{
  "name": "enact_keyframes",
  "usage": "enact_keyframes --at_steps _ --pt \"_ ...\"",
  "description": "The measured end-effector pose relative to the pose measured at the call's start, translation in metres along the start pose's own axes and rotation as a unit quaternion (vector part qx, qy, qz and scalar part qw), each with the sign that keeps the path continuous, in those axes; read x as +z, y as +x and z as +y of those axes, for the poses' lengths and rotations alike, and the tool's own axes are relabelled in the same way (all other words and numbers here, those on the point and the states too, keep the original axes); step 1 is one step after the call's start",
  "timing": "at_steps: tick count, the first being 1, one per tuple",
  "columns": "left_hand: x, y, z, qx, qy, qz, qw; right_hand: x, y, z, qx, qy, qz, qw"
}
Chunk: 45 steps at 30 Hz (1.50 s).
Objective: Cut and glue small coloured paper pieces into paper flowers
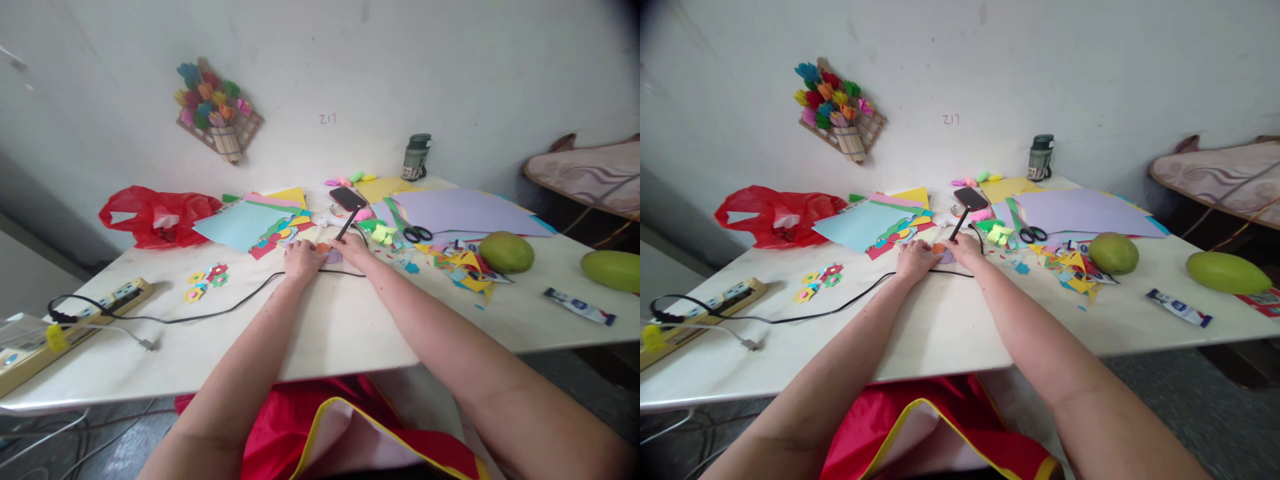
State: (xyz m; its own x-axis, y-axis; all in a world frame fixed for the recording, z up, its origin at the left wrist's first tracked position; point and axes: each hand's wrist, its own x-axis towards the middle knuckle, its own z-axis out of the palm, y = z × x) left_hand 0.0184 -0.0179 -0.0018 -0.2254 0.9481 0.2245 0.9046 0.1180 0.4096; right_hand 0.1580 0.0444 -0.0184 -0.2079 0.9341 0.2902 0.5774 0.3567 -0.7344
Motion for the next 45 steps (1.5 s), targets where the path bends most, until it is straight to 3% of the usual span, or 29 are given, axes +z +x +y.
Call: enact_keyframes --at_steps 45 --pt "0.0019 0.0014 -0.0018 0.004 0.001 -0.004 1.0 -0.0078 -0.0024 -0.0076 0.019 -0.033 -0.003 0.999"
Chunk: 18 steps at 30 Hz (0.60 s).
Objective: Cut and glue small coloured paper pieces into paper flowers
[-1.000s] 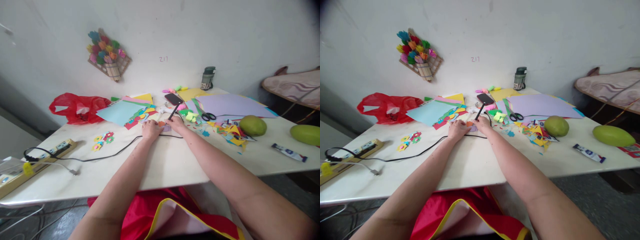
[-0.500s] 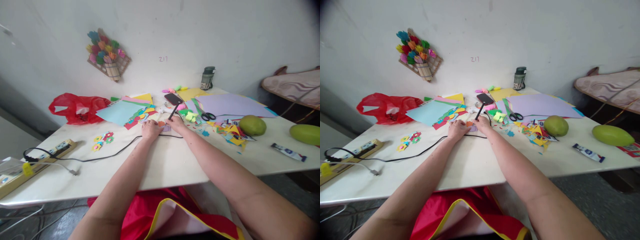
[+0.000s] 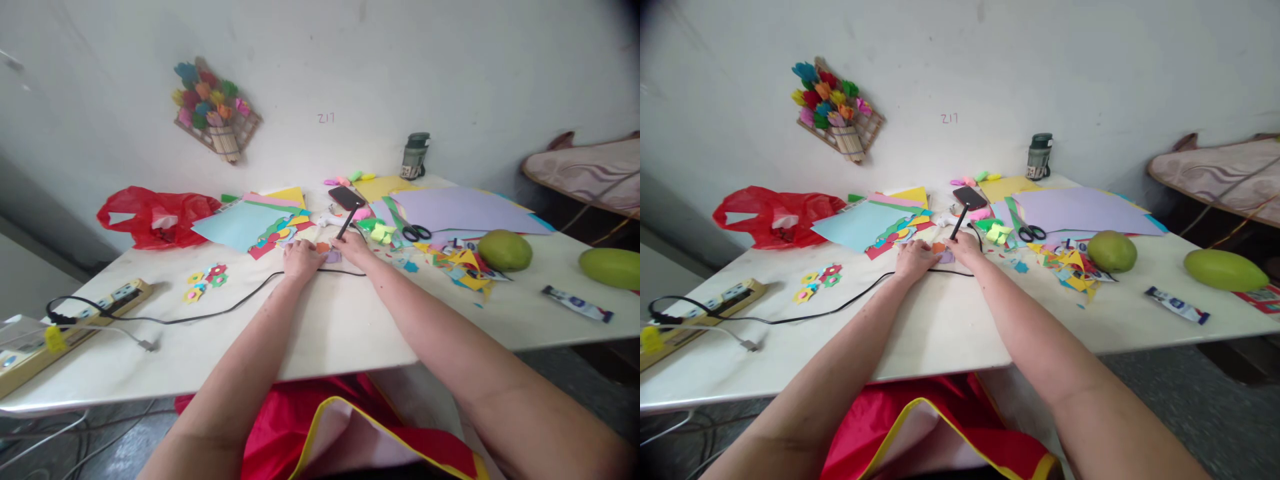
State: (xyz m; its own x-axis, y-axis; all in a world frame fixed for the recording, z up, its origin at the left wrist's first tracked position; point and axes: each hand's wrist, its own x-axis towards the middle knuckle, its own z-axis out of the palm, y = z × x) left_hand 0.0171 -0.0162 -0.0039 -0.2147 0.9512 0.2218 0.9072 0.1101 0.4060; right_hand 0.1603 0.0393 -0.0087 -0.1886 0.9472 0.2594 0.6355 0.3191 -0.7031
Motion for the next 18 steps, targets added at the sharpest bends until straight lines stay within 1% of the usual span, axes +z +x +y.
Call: enact_keyframes --at_steps 18 --pt "-0.001 -0.0008 0.0009 0.001 0.002 0.003 1.0 -0.0014 -0.0009 -0.0016 -0.001 -0.005 0.009 1.0"
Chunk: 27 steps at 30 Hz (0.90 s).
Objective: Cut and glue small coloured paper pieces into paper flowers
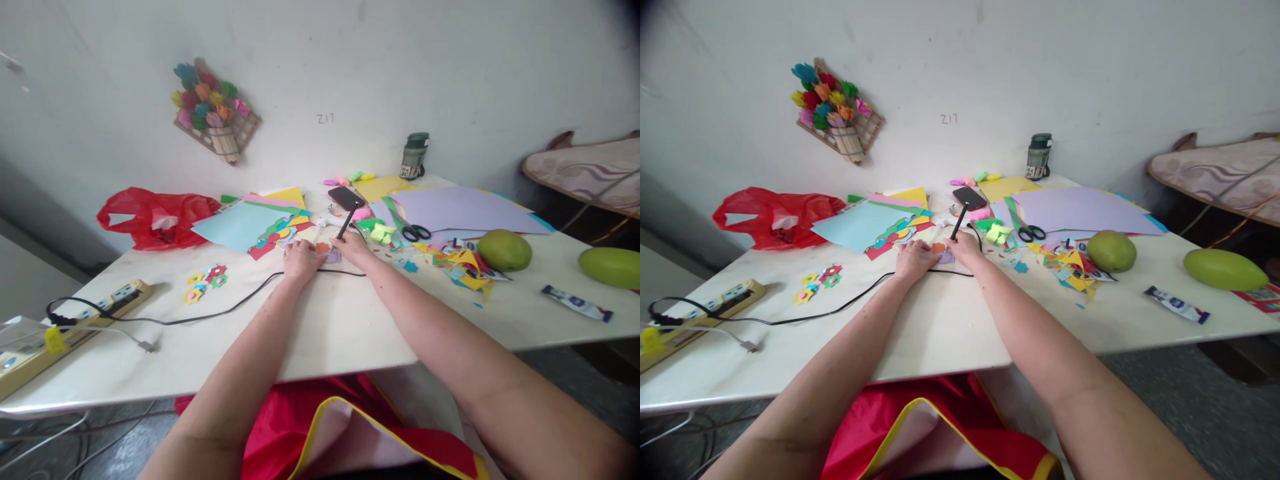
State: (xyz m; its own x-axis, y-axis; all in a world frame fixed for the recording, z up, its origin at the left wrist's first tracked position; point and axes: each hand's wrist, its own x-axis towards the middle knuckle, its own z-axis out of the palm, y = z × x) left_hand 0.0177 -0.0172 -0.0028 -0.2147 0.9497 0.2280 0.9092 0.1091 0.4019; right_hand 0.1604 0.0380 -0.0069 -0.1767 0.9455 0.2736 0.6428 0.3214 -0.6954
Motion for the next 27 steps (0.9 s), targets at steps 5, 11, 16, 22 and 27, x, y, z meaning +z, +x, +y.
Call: enact_keyframes --at_steps 5,11,16,22,27 --pt "0.0001 0.0002 -0.0003 0.001 -0.001 -0.002 1.0 -0.0001 0.0001 -0.0005 0.002 -0.007 -0.001 1.0" --pt "0.0018 0.0013 -0.0017 0.002 -0.005 -0.001 1.0 -0.0013 -0.0006 -0.0027 0.009 -0.017 -0.004 1.0" --pt "0.0012 0.001 -0.0014 0.002 -0.006 -0.002 1.0 -0.0023 -0.0011 -0.0042 0.014 -0.024 -0.011 1.0" --pt "0.0008 0.0011 -0.0013 0.002 -0.001 -0.007 1.0 -0.0022 -0.001 -0.0038 0.016 -0.021 -0.01 1.0" --pt "0.0011 0.001 -0.0015 0.003 0.0 -0.002 1.0 -0.0011 0.0003 -0.0023 0.01 -0.019 -0.002 1.0"
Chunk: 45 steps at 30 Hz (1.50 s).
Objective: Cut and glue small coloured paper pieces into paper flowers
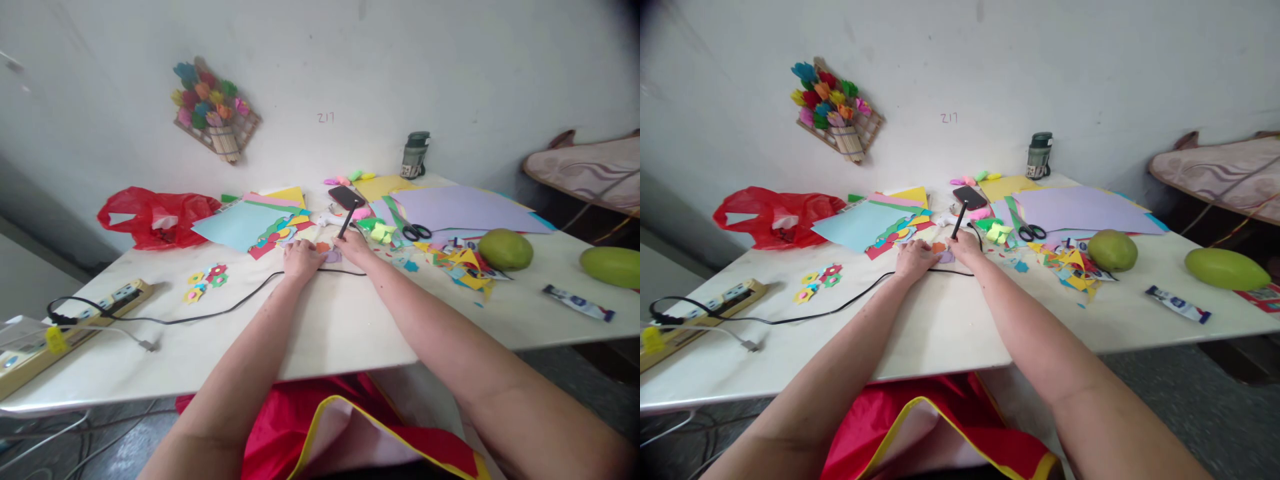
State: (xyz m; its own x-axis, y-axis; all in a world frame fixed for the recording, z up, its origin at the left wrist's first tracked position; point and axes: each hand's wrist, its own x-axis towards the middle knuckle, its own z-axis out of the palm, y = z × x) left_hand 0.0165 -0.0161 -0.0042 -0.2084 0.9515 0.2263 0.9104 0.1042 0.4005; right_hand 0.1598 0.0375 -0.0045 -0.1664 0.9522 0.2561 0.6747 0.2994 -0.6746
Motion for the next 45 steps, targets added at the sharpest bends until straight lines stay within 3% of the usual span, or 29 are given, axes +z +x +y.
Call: enact_keyframes --at_steps 6,12,18,26,32,38,45 --pt "-0.002 -0.004 0.003 0.015 0.011 0.017 1.0 0.003 0.001 0.006 -0.011 0.054 0.023 0.998" --pt "0.0 -0.007 0.003 0.039 0.018 0.073 0.996 0.002 0.0 0.009 -0.03 0.171 0.106 0.979" --pt "0.001 -0.006 -0.001 0.042 0.069 0.122 0.989 -0.001 -0.022 -0.018 -0.149 0.219 0.078 0.961" --pt "-0.004 -0.002 -0.003 0.004 0.084 0.055 0.995 0.01 -0.038 -0.041 -0.286 0.187 -0.029 0.939" --pt "-0.005 -0.003 -0.004 0.001 0.102 0.083 0.991 0.015 -0.034 -0.037 -0.252 0.239 -0.068 0.935" --pt "-0.007 -0.004 -0.003 0.018 0.115 0.092 0.989 0.018 -0.033 -0.037 -0.229 0.24 -0.043 0.942" --pt "-0.011 -0.007 0.003 0.005 0.113 0.096 0.989 0.016 -0.026 -0.03 -0.241 0.157 -0.029 0.957"
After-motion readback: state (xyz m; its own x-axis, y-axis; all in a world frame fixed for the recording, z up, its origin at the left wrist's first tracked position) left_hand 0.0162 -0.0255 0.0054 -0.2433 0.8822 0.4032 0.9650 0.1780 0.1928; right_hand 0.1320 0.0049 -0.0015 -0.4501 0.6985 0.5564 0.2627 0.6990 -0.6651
